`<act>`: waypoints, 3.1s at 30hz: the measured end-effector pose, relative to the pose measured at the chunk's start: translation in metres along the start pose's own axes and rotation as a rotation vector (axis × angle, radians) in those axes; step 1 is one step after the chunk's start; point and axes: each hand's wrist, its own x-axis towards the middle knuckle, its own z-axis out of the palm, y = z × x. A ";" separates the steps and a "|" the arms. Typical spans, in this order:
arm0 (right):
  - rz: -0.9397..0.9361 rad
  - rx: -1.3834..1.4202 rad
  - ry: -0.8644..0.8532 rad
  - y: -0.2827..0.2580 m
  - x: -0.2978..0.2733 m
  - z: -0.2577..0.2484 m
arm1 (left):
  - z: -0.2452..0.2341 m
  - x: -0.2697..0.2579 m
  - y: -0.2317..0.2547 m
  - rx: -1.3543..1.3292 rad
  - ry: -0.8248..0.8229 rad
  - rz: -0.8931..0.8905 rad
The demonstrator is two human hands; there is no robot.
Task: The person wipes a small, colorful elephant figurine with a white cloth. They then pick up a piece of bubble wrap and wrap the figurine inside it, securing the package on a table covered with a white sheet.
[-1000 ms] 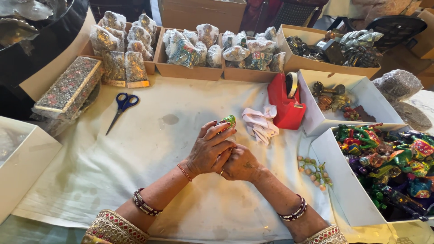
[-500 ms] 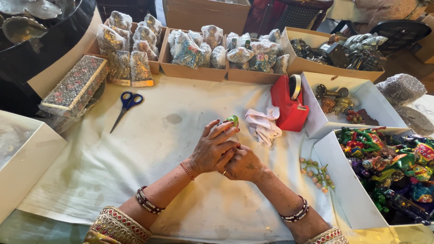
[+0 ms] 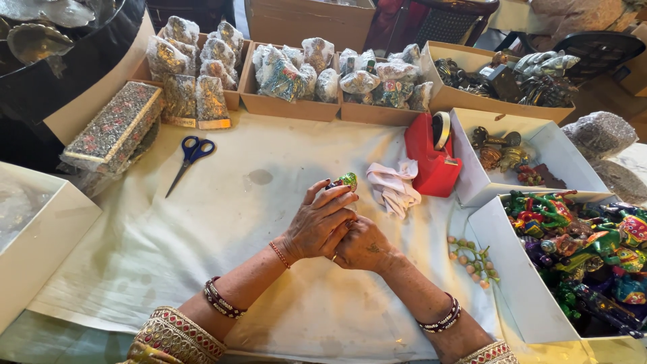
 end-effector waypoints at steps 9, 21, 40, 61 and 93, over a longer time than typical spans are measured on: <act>-0.013 -0.002 0.011 0.000 -0.003 0.002 | -0.001 0.000 0.000 -0.004 0.008 0.016; 0.044 0.096 -0.022 0.002 -0.009 0.011 | -0.005 0.000 0.001 -0.002 0.049 0.012; 0.466 0.112 -0.294 0.027 -0.029 0.034 | -0.063 -0.016 0.063 -0.045 0.032 -0.066; 0.684 0.142 -0.238 0.010 -0.012 0.018 | -0.195 -0.387 0.089 0.429 0.147 -1.596; 0.717 0.137 -0.275 0.009 -0.011 0.014 | -0.195 -0.399 0.059 0.304 -0.062 -1.584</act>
